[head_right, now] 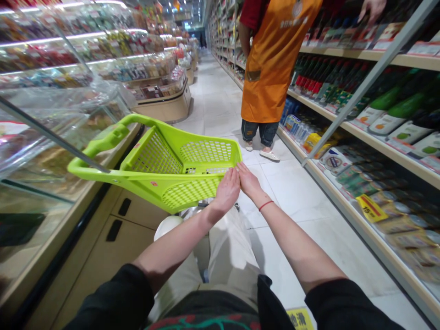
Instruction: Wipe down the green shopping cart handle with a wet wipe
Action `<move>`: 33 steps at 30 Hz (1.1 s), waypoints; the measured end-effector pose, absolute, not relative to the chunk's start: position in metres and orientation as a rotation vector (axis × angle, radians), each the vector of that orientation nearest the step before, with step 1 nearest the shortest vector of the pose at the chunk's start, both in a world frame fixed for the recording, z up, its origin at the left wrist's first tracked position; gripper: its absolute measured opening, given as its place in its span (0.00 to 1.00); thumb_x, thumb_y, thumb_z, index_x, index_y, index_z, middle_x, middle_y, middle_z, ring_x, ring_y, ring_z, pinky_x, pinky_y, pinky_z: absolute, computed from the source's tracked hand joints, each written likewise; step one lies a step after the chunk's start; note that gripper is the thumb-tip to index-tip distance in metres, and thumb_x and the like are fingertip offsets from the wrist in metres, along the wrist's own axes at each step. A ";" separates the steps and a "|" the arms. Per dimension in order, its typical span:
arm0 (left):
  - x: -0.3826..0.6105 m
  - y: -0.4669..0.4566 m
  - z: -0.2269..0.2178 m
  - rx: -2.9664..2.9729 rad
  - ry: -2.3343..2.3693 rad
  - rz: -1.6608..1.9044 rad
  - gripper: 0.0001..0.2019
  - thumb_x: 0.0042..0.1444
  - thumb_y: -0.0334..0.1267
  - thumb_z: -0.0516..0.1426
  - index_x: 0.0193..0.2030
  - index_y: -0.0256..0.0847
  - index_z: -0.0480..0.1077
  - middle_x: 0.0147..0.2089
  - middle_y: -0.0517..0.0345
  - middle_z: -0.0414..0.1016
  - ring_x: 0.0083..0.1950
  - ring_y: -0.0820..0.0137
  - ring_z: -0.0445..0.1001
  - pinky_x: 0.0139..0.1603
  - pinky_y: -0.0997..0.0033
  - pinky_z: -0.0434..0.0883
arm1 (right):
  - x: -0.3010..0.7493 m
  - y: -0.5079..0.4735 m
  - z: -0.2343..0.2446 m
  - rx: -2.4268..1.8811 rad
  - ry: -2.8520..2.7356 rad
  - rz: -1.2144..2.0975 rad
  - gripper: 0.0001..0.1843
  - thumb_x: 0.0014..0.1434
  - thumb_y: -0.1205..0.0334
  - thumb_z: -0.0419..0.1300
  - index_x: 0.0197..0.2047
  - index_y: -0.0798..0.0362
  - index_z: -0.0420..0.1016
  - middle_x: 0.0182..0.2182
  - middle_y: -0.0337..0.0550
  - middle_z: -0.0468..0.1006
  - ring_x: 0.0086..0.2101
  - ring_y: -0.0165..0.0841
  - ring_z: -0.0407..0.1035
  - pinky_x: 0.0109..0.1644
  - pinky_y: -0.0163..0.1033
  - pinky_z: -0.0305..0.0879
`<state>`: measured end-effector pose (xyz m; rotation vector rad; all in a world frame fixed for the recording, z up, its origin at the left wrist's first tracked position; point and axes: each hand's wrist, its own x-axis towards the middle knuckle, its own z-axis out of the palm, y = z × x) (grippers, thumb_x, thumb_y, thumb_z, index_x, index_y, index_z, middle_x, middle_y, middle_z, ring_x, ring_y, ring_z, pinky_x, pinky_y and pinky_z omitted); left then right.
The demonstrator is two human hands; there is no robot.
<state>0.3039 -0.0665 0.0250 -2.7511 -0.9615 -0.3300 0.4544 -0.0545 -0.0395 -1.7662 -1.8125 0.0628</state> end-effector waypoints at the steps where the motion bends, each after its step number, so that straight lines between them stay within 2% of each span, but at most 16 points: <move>1: 0.304 -0.066 0.024 -2.756 -0.938 -0.332 0.24 0.64 0.25 0.43 0.66 0.18 0.59 0.69 0.32 0.61 0.72 0.59 0.58 0.72 0.60 0.57 | 0.454 -0.055 -0.039 -1.768 -1.810 0.066 0.25 0.65 0.67 0.48 0.64 0.57 0.68 0.65 0.53 0.66 0.67 0.38 0.54 0.71 0.52 0.54; 4: 0.296 -0.063 0.022 -2.764 -0.889 -0.327 0.25 0.65 0.25 0.43 0.67 0.22 0.59 0.70 0.36 0.60 0.73 0.60 0.57 0.72 0.60 0.57 | 0.456 -0.056 -0.041 -1.758 -1.842 0.058 0.27 0.62 0.68 0.52 0.64 0.58 0.68 0.65 0.54 0.65 0.68 0.39 0.53 0.71 0.50 0.54; 9: 0.269 -0.057 0.019 -2.789 -0.851 -0.303 0.25 0.63 0.24 0.44 0.67 0.22 0.58 0.70 0.34 0.59 0.73 0.59 0.55 0.72 0.58 0.58 | 0.458 -0.057 -0.043 -1.766 -1.869 0.053 0.32 0.58 0.68 0.60 0.65 0.56 0.66 0.66 0.53 0.64 0.68 0.41 0.52 0.71 0.52 0.52; 13: 0.242 -0.052 0.021 -2.782 -0.951 -0.364 0.26 0.62 0.23 0.45 0.68 0.26 0.58 0.70 0.37 0.59 0.73 0.59 0.55 0.71 0.59 0.62 | 0.456 -0.057 -0.041 -1.809 -1.860 0.063 0.33 0.56 0.67 0.63 0.65 0.59 0.67 0.66 0.55 0.64 0.68 0.42 0.52 0.72 0.50 0.51; 17: 0.210 -0.045 0.027 -2.745 -1.074 -0.380 0.27 0.62 0.23 0.46 0.69 0.29 0.58 0.71 0.41 0.59 0.74 0.60 0.54 0.71 0.59 0.60 | 0.456 -0.057 -0.039 -1.812 -1.866 0.062 0.33 0.55 0.67 0.64 0.65 0.59 0.67 0.66 0.56 0.64 0.68 0.43 0.52 0.72 0.51 0.51; 20: 0.191 -0.042 0.032 -2.717 -1.168 -0.344 0.27 0.62 0.22 0.45 0.69 0.28 0.57 0.72 0.40 0.58 0.74 0.60 0.51 0.72 0.60 0.59 | 0.456 -0.058 -0.037 -1.803 -1.882 0.069 0.34 0.56 0.66 0.63 0.66 0.57 0.65 0.67 0.54 0.63 0.68 0.42 0.50 0.72 0.52 0.51; 22: 0.188 -0.041 0.034 -2.700 -1.220 -0.340 0.27 0.62 0.22 0.45 0.69 0.27 0.57 0.72 0.40 0.57 0.75 0.59 0.51 0.73 0.59 0.58 | 0.455 -0.059 -0.035 -1.819 -1.888 0.068 0.34 0.57 0.66 0.63 0.66 0.59 0.65 0.67 0.56 0.62 0.69 0.42 0.50 0.72 0.52 0.51; 28: 0.233 -0.047 0.022 -2.720 -1.195 -0.405 0.27 0.62 0.22 0.45 0.69 0.26 0.57 0.71 0.35 0.58 0.74 0.59 0.53 0.71 0.57 0.61 | 0.449 -0.061 -0.026 -1.875 -1.912 0.057 0.32 0.57 0.67 0.63 0.64 0.63 0.67 0.66 0.60 0.63 0.68 0.43 0.50 0.72 0.49 0.51; 33: 0.275 -0.056 0.013 -2.747 -0.998 -0.392 0.25 0.64 0.25 0.44 0.67 0.21 0.58 0.70 0.32 0.59 0.73 0.58 0.55 0.72 0.58 0.59 | 0.449 -0.059 -0.027 -1.902 -1.898 0.054 0.31 0.57 0.68 0.61 0.64 0.61 0.67 0.66 0.58 0.63 0.68 0.42 0.51 0.71 0.50 0.52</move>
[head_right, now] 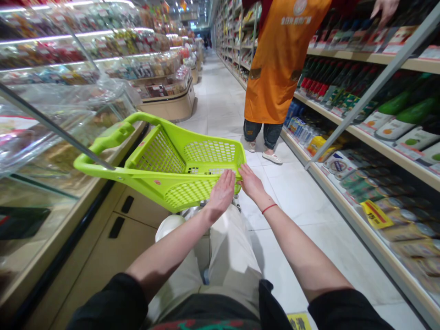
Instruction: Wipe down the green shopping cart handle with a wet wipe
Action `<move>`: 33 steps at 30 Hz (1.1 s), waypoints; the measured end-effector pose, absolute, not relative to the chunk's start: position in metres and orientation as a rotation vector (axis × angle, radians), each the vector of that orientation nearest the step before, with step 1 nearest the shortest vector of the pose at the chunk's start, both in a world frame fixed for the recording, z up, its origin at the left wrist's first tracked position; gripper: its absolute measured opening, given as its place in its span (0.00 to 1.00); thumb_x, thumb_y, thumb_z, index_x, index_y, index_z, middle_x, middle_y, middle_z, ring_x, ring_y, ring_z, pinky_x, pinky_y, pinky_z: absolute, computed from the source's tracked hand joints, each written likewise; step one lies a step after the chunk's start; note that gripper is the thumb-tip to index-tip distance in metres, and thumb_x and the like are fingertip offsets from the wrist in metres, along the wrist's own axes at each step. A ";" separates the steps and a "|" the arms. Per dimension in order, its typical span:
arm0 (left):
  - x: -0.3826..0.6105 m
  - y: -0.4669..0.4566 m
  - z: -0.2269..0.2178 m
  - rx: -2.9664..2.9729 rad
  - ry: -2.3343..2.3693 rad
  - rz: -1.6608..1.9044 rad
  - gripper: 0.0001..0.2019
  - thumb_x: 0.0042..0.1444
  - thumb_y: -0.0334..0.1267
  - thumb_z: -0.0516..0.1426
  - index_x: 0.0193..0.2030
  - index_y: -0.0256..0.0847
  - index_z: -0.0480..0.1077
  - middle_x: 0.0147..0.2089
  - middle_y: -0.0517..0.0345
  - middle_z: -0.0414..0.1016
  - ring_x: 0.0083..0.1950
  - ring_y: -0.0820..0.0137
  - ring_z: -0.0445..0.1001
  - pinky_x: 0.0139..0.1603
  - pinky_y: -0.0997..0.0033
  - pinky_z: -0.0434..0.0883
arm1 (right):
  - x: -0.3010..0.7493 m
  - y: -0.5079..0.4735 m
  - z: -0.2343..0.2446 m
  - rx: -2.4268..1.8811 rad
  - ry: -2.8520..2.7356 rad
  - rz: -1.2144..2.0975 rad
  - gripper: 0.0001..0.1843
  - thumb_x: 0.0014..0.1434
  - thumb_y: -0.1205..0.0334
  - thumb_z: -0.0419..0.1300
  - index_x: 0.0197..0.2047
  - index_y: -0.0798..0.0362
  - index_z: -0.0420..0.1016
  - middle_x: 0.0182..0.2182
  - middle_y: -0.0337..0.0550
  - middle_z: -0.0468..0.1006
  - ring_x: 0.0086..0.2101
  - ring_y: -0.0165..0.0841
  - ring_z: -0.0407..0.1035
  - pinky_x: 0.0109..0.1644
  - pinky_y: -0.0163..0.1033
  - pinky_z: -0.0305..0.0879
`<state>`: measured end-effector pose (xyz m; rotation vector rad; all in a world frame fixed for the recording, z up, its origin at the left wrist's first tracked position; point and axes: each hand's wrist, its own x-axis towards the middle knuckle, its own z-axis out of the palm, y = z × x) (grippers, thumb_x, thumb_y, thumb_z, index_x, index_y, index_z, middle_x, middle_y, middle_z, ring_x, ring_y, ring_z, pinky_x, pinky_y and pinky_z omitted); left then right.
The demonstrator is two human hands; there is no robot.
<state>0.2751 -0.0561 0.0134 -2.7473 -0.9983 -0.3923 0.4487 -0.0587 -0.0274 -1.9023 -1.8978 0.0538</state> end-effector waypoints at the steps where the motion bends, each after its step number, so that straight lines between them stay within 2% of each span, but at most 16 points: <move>1: 0.277 -0.056 0.013 -2.751 -0.972 -0.387 0.25 0.64 0.25 0.44 0.67 0.21 0.58 0.70 0.32 0.59 0.73 0.58 0.55 0.72 0.58 0.58 | 0.449 -0.058 -0.029 -1.901 -1.895 0.054 0.31 0.57 0.68 0.61 0.64 0.60 0.67 0.66 0.57 0.64 0.68 0.42 0.51 0.71 0.51 0.52; 7: 0.246 -0.048 0.013 -2.812 -0.896 -0.366 0.27 0.62 0.23 0.45 0.68 0.26 0.57 0.71 0.36 0.58 0.74 0.60 0.53 0.72 0.58 0.60 | 0.451 -0.059 -0.027 -1.905 -1.930 0.055 0.31 0.56 0.66 0.62 0.64 0.59 0.67 0.66 0.57 0.63 0.68 0.44 0.52 0.70 0.52 0.54; 12: 0.202 -0.042 0.025 -2.773 -1.114 -0.399 0.28 0.61 0.21 0.45 0.69 0.28 0.57 0.72 0.40 0.58 0.74 0.60 0.52 0.72 0.59 0.59 | 0.443 -0.063 -0.007 -1.972 -2.014 0.022 0.30 0.56 0.57 0.66 0.59 0.62 0.71 0.62 0.63 0.67 0.67 0.48 0.53 0.69 0.52 0.55; 16: 0.172 -0.037 0.037 -2.724 -1.254 -0.362 0.28 0.61 0.21 0.45 0.69 0.29 0.57 0.72 0.41 0.57 0.75 0.61 0.51 0.73 0.59 0.58 | 0.424 -0.065 0.009 -1.984 -2.056 -0.007 0.27 0.58 0.55 0.66 0.57 0.60 0.72 0.57 0.62 0.73 0.63 0.48 0.60 0.67 0.54 0.56; 21: 0.148 -0.032 0.051 -2.577 -1.433 -0.353 0.28 0.61 0.21 0.44 0.69 0.29 0.57 0.72 0.42 0.57 0.75 0.62 0.51 0.73 0.61 0.56 | 0.400 -0.066 0.017 -2.046 -2.021 0.035 0.25 0.64 0.54 0.59 0.61 0.56 0.70 0.52 0.55 0.79 0.51 0.43 0.73 0.57 0.45 0.65; 26: 0.172 -0.038 0.045 -2.588 -1.442 -0.373 0.27 0.61 0.21 0.44 0.68 0.25 0.59 0.71 0.38 0.58 0.74 0.59 0.52 0.73 0.59 0.57 | 0.388 -0.063 0.020 -2.123 -2.011 0.020 0.22 0.68 0.48 0.51 0.53 0.55 0.75 0.47 0.53 0.81 0.47 0.43 0.75 0.52 0.44 0.63; 28: 0.195 -0.043 0.037 -2.641 -1.376 -0.410 0.27 0.62 0.22 0.45 0.68 0.28 0.59 0.70 0.39 0.60 0.74 0.60 0.54 0.72 0.58 0.59 | 0.384 -0.062 0.022 -2.162 -1.997 0.006 0.23 0.69 0.48 0.50 0.51 0.55 0.76 0.45 0.53 0.81 0.46 0.43 0.74 0.51 0.44 0.62; 30: 0.218 -0.047 0.029 -2.684 -1.327 -0.434 0.27 0.61 0.22 0.45 0.68 0.29 0.59 0.70 0.38 0.61 0.73 0.59 0.55 0.70 0.57 0.62 | 0.381 -0.062 0.023 -2.191 -1.985 -0.009 0.20 0.68 0.49 0.52 0.50 0.55 0.75 0.45 0.53 0.81 0.46 0.43 0.74 0.50 0.43 0.61; 33: 0.242 -0.050 0.019 -2.750 -1.162 -0.428 0.26 0.62 0.23 0.45 0.67 0.24 0.58 0.70 0.33 0.60 0.73 0.57 0.54 0.71 0.56 0.60 | 0.378 -0.063 0.025 -2.220 -1.990 -0.028 0.15 0.66 0.56 0.54 0.49 0.55 0.74 0.44 0.53 0.80 0.46 0.43 0.73 0.49 0.43 0.60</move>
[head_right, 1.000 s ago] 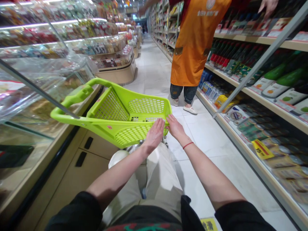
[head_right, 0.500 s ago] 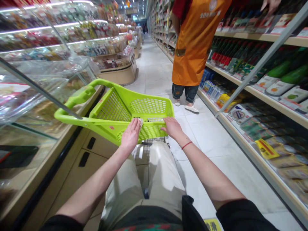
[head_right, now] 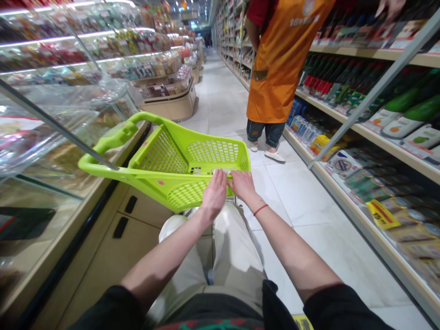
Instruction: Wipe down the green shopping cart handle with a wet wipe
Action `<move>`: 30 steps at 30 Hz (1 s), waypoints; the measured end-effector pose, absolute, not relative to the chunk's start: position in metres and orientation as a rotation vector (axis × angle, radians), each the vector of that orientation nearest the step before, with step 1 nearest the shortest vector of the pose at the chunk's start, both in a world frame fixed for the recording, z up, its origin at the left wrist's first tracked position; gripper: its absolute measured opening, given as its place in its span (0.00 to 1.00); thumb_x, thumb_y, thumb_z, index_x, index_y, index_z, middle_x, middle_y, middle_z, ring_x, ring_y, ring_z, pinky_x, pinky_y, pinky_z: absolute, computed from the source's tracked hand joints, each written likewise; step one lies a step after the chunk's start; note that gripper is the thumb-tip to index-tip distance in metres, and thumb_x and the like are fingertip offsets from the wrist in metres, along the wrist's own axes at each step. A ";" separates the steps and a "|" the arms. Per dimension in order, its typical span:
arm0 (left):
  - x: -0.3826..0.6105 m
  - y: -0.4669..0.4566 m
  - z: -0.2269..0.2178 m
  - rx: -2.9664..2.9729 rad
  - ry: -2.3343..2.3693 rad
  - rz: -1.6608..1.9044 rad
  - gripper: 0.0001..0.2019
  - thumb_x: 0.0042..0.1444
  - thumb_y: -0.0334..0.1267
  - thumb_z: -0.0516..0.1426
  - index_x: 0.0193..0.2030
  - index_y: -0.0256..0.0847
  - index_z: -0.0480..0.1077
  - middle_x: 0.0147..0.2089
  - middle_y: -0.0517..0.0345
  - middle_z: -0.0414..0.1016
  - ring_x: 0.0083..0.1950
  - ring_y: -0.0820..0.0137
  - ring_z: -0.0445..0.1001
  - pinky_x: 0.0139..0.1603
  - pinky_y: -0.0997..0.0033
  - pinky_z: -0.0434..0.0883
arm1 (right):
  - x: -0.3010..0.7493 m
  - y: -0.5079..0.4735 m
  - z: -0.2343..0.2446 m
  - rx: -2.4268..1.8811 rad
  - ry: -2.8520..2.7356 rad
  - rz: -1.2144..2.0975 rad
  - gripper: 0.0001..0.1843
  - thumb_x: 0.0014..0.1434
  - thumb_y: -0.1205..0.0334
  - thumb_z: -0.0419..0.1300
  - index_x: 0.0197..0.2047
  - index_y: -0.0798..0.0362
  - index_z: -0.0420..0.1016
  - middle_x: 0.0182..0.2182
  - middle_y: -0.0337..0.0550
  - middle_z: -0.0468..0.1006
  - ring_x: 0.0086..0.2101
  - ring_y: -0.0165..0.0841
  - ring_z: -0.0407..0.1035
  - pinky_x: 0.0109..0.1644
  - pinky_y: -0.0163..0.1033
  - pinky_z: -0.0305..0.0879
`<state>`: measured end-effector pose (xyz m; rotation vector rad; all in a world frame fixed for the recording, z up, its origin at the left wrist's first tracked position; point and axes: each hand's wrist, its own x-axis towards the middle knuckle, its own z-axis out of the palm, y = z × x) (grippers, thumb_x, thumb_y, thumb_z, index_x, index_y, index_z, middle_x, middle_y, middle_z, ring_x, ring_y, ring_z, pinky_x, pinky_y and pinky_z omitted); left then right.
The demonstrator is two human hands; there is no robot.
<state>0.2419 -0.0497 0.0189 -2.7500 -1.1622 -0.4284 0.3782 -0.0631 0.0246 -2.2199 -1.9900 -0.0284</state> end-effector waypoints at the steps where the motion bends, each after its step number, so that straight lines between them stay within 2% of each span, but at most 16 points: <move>1: 0.245 -0.050 0.017 -2.763 -1.105 -0.420 0.26 0.62 0.23 0.45 0.67 0.22 0.58 0.70 0.32 0.60 0.74 0.57 0.54 0.72 0.57 0.59 | 0.378 -0.063 0.025 -2.229 -1.996 -0.034 0.13 0.66 0.58 0.54 0.48 0.56 0.74 0.44 0.53 0.80 0.46 0.43 0.73 0.49 0.43 0.59; 4: 0.240 -0.048 0.015 -2.777 -1.008 -0.404 0.26 0.62 0.23 0.45 0.67 0.24 0.59 0.70 0.35 0.59 0.74 0.59 0.53 0.72 0.58 0.59 | 0.378 -0.063 0.023 -2.242 -2.001 -0.060 0.12 0.65 0.58 0.55 0.47 0.55 0.74 0.43 0.53 0.80 0.45 0.43 0.73 0.48 0.43 0.60; 8: 0.208 -0.042 0.020 -2.762 -1.029 -0.400 0.27 0.62 0.22 0.45 0.68 0.26 0.57 0.71 0.37 0.58 0.74 0.59 0.52 0.72 0.58 0.60 | 0.380 -0.062 0.020 -2.218 -1.991 -0.098 0.15 0.66 0.52 0.55 0.47 0.54 0.74 0.42 0.51 0.80 0.45 0.44 0.73 0.48 0.44 0.60; 13: 0.153 -0.034 0.036 -2.674 -1.235 -0.376 0.30 0.60 0.21 0.45 0.70 0.31 0.56 0.72 0.41 0.57 0.75 0.62 0.50 0.72 0.58 0.58 | 0.381 -0.062 0.020 -2.221 -1.992 -0.065 0.17 0.67 0.50 0.53 0.47 0.54 0.74 0.42 0.53 0.80 0.45 0.44 0.73 0.47 0.44 0.60; 18: 0.126 -0.028 0.047 -2.530 -1.445 -0.375 0.29 0.61 0.21 0.44 0.69 0.30 0.57 0.72 0.43 0.57 0.75 0.61 0.50 0.74 0.60 0.56 | 0.380 -0.063 0.020 -2.225 -1.987 -0.084 0.19 0.68 0.49 0.52 0.47 0.55 0.74 0.42 0.52 0.80 0.45 0.44 0.73 0.47 0.44 0.60; 24: 0.165 -0.037 0.041 -2.532 -1.524 -0.385 0.29 0.60 0.20 0.44 0.69 0.26 0.57 0.72 0.37 0.56 0.75 0.60 0.48 0.74 0.58 0.55 | 0.379 -0.062 0.019 -2.241 -1.980 -0.090 0.19 0.67 0.49 0.53 0.48 0.55 0.74 0.42 0.52 0.80 0.45 0.44 0.72 0.48 0.44 0.60; 30: 0.225 -0.050 0.023 -2.709 -1.284 -0.428 0.27 0.61 0.22 0.45 0.68 0.24 0.58 0.71 0.34 0.58 0.74 0.58 0.53 0.71 0.57 0.60 | 0.378 -0.063 0.021 -2.254 -1.981 -0.105 0.16 0.68 0.52 0.52 0.45 0.54 0.74 0.42 0.51 0.81 0.44 0.43 0.73 0.47 0.43 0.60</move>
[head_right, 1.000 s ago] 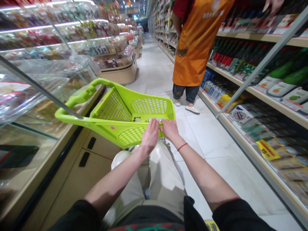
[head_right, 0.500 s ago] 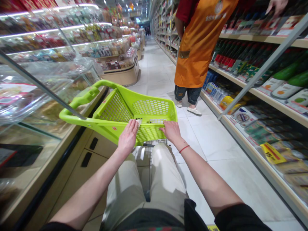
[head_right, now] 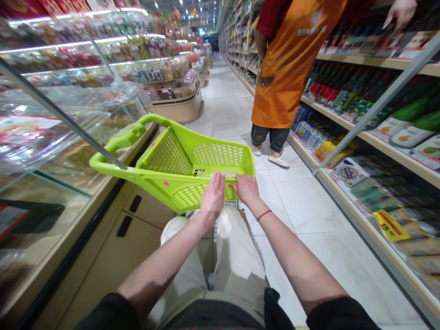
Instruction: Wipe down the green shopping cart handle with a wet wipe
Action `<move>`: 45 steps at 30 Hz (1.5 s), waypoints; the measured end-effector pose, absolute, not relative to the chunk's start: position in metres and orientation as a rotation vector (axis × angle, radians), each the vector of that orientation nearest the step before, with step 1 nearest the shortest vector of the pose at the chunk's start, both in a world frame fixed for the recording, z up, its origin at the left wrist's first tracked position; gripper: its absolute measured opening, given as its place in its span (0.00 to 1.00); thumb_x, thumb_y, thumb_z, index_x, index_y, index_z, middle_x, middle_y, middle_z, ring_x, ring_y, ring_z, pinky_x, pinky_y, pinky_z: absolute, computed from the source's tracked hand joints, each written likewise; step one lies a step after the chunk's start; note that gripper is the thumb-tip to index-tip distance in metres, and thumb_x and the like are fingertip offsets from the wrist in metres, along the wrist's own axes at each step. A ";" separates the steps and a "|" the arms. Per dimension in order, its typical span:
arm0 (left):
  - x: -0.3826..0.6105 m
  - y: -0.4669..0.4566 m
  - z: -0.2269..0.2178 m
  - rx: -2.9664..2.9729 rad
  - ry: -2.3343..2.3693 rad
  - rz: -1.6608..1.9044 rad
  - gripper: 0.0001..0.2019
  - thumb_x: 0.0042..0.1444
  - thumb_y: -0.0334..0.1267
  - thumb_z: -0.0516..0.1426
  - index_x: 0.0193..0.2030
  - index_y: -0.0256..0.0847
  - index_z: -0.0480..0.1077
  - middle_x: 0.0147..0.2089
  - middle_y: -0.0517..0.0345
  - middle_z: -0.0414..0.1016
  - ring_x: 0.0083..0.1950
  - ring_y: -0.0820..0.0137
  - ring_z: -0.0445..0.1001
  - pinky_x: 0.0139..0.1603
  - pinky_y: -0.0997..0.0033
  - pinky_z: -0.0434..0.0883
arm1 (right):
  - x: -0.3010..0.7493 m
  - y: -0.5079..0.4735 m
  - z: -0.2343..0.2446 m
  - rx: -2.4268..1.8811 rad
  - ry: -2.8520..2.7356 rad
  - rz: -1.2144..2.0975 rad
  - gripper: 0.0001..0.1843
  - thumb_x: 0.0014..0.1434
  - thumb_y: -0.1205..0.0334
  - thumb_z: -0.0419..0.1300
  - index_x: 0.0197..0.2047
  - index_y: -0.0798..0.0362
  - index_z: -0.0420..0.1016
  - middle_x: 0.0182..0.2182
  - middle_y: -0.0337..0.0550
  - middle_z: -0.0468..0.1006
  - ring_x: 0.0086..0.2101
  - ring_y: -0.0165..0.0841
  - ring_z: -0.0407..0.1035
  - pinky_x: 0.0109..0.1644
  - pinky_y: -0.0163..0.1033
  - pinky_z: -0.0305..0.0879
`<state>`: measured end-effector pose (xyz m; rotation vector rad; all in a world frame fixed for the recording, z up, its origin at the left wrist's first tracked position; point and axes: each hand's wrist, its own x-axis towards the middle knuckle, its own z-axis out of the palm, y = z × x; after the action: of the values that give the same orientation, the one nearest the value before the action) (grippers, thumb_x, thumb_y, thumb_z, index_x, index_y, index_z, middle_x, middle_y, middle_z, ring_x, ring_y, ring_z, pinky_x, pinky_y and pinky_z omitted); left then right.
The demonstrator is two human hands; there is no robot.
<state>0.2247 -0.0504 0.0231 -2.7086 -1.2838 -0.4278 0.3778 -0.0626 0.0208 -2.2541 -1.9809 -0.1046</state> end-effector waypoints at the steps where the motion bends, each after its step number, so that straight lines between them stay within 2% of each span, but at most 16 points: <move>1: 0.232 -0.051 0.020 -2.730 -1.218 -0.431 0.26 0.62 0.22 0.45 0.67 0.23 0.59 0.70 0.34 0.59 0.74 0.57 0.54 0.71 0.57 0.60 | 0.378 -0.063 0.021 -2.259 -1.981 -0.104 0.15 0.67 0.53 0.53 0.45 0.54 0.74 0.42 0.51 0.81 0.44 0.42 0.73 0.47 0.43 0.60; 6: 0.240 -0.050 0.013 -2.764 -1.049 -0.452 0.26 0.62 0.24 0.47 0.68 0.26 0.58 0.70 0.35 0.59 0.74 0.59 0.53 0.71 0.57 0.61 | 0.378 -0.063 0.023 -2.263 -2.001 -0.084 0.12 0.65 0.56 0.55 0.45 0.55 0.75 0.42 0.52 0.81 0.44 0.42 0.74 0.48 0.42 0.61; 9: 0.220 -0.047 0.016 -2.765 -1.112 -0.458 0.27 0.62 0.23 0.46 0.69 0.30 0.58 0.71 0.39 0.59 0.74 0.61 0.53 0.70 0.59 0.62 | 0.379 -0.062 0.024 -2.253 -2.005 -0.053 0.16 0.66 0.52 0.54 0.45 0.54 0.75 0.42 0.52 0.81 0.45 0.43 0.74 0.48 0.43 0.61; 15: 0.155 -0.033 0.033 -2.640 -1.331 -0.446 0.29 0.60 0.20 0.45 0.69 0.30 0.57 0.72 0.41 0.58 0.74 0.62 0.51 0.73 0.59 0.58 | 0.384 -0.061 0.030 -2.268 -2.027 0.038 0.21 0.66 0.47 0.54 0.47 0.55 0.77 0.44 0.53 0.82 0.45 0.43 0.75 0.48 0.43 0.64; 17: 0.140 -0.029 0.037 -2.597 -1.382 -0.452 0.29 0.60 0.20 0.45 0.69 0.31 0.57 0.72 0.42 0.57 0.75 0.62 0.50 0.73 0.59 0.57 | 0.381 -0.061 0.033 -2.250 -2.031 0.071 0.23 0.65 0.46 0.56 0.51 0.55 0.76 0.46 0.54 0.81 0.46 0.44 0.75 0.48 0.43 0.64; 21: 0.141 -0.030 0.036 -2.553 -1.469 -0.480 0.29 0.60 0.20 0.44 0.69 0.29 0.56 0.72 0.40 0.56 0.75 0.61 0.48 0.73 0.58 0.56 | 0.367 -0.058 0.035 -2.138 -2.072 0.041 0.29 0.64 0.46 0.57 0.62 0.54 0.68 0.54 0.54 0.77 0.53 0.46 0.71 0.53 0.45 0.63; 26: 0.183 -0.040 0.021 -2.643 -1.369 -0.539 0.30 0.60 0.20 0.45 0.70 0.31 0.55 0.72 0.40 0.57 0.75 0.60 0.48 0.73 0.55 0.58 | 0.353 -0.053 0.035 -2.222 -2.038 0.068 0.17 0.67 0.52 0.54 0.51 0.54 0.75 0.47 0.53 0.80 0.50 0.45 0.72 0.51 0.47 0.63; 32: 0.222 -0.045 0.009 -2.760 -1.159 -0.526 0.25 0.63 0.24 0.46 0.68 0.28 0.58 0.71 0.36 0.58 0.74 0.58 0.51 0.71 0.57 0.60 | 0.353 -0.051 0.036 -2.270 -2.025 0.092 0.15 0.69 0.59 0.48 0.47 0.54 0.74 0.45 0.53 0.81 0.48 0.42 0.73 0.48 0.44 0.62; 39: 0.182 -0.039 0.017 -2.747 -1.135 -0.533 0.28 0.61 0.21 0.45 0.69 0.30 0.56 0.72 0.39 0.56 0.75 0.60 0.49 0.72 0.56 0.59 | 0.353 -0.052 0.036 -2.261 -2.026 0.064 0.15 0.66 0.52 0.55 0.47 0.53 0.74 0.46 0.52 0.81 0.49 0.43 0.72 0.49 0.44 0.62; 45: 0.133 -0.026 0.035 -2.612 -1.346 -0.485 0.29 0.61 0.21 0.45 0.69 0.32 0.57 0.72 0.44 0.57 0.75 0.62 0.50 0.74 0.59 0.56 | 0.354 -0.052 0.037 -2.271 -2.031 0.088 0.15 0.66 0.52 0.55 0.47 0.53 0.75 0.46 0.52 0.81 0.50 0.44 0.72 0.50 0.44 0.62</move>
<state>0.1333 -0.0257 0.0351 -2.6120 -1.3458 -0.4846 0.3539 -0.0519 0.0366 -2.2711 -2.0312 0.0884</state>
